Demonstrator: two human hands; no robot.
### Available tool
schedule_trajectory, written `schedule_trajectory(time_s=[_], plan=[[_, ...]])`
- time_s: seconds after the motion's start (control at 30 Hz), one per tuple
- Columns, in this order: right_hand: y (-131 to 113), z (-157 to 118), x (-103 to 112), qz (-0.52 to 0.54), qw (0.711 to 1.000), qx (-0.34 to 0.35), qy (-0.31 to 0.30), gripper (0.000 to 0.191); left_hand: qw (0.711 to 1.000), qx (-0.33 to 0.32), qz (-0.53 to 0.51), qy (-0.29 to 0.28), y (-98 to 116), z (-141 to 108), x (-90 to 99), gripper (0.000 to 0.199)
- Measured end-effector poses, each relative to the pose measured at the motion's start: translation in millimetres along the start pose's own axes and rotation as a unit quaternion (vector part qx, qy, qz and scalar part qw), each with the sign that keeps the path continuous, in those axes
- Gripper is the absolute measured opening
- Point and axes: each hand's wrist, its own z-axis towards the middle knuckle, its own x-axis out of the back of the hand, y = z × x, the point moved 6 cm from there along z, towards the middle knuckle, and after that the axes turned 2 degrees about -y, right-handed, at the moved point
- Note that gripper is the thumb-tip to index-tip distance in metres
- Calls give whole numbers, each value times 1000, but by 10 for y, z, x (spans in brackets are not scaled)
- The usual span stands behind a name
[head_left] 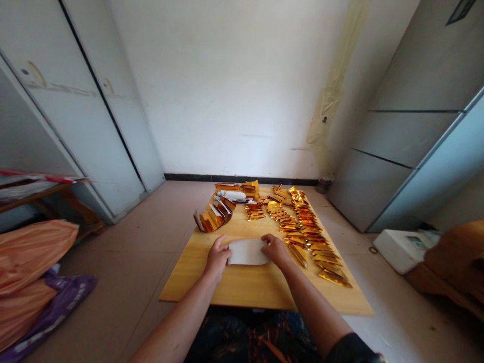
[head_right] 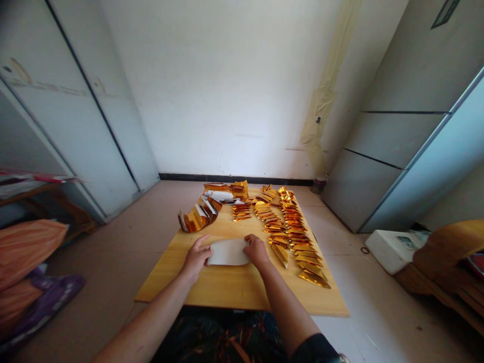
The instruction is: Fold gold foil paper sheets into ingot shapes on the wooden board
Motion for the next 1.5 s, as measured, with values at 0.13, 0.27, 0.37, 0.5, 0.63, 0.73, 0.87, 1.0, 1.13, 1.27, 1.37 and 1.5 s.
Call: schedule_trajectory(time_s=[0.13, 0.27, 0.37, 0.5, 0.63, 0.73, 0.87, 1.0, 1.13, 1.27, 1.37, 1.5], plan=[[-38, -19, -28, -24, 999, 20, 16, 43, 994, -53, 90, -15, 60, 102, -29, 43], [-40, -41, -34, -14, 999, 25, 32, 43, 954, -149, 258, -1, 134, 142, -104, 49], [-60, -68, -40, -13, 997, 55, 50, 39, 905, -183, 384, 6, 134, 134, -158, 48], [-47, -97, -90, -20, 996, 67, 64, 34, 854, -201, 479, -11, 100, 98, -213, 44], [-12, -98, -116, -29, 994, 62, 83, 34, 836, -223, 501, -9, 89, 66, -215, 42], [6, -96, -121, -26, 994, 59, 84, 34, 835, -239, 496, -2, 76, 64, -205, 42], [-9, -117, -107, -21, 995, 53, 84, 34, 836, -259, 484, -1, 43, 65, -201, 44], [-48, -124, -63, 2, 996, 36, 83, 38, 823, -294, 485, -12, 54, 45, -230, 44], [-15, -125, -79, 120, 992, -37, 16, 32, 791, -303, 531, -26, 107, 75, -292, 41], [3, -206, -104, 306, 946, -94, -47, 33, 749, -315, 581, -60, 197, 130, -410, 33], [-11, -267, -123, 361, 919, -112, -110, 28, 711, -333, 613, -88, 281, 124, -527, 26], [1, -282, -134, 338, 920, -136, -142, 8, 692, -351, 630, -36, 446, 45, -606, 26]])
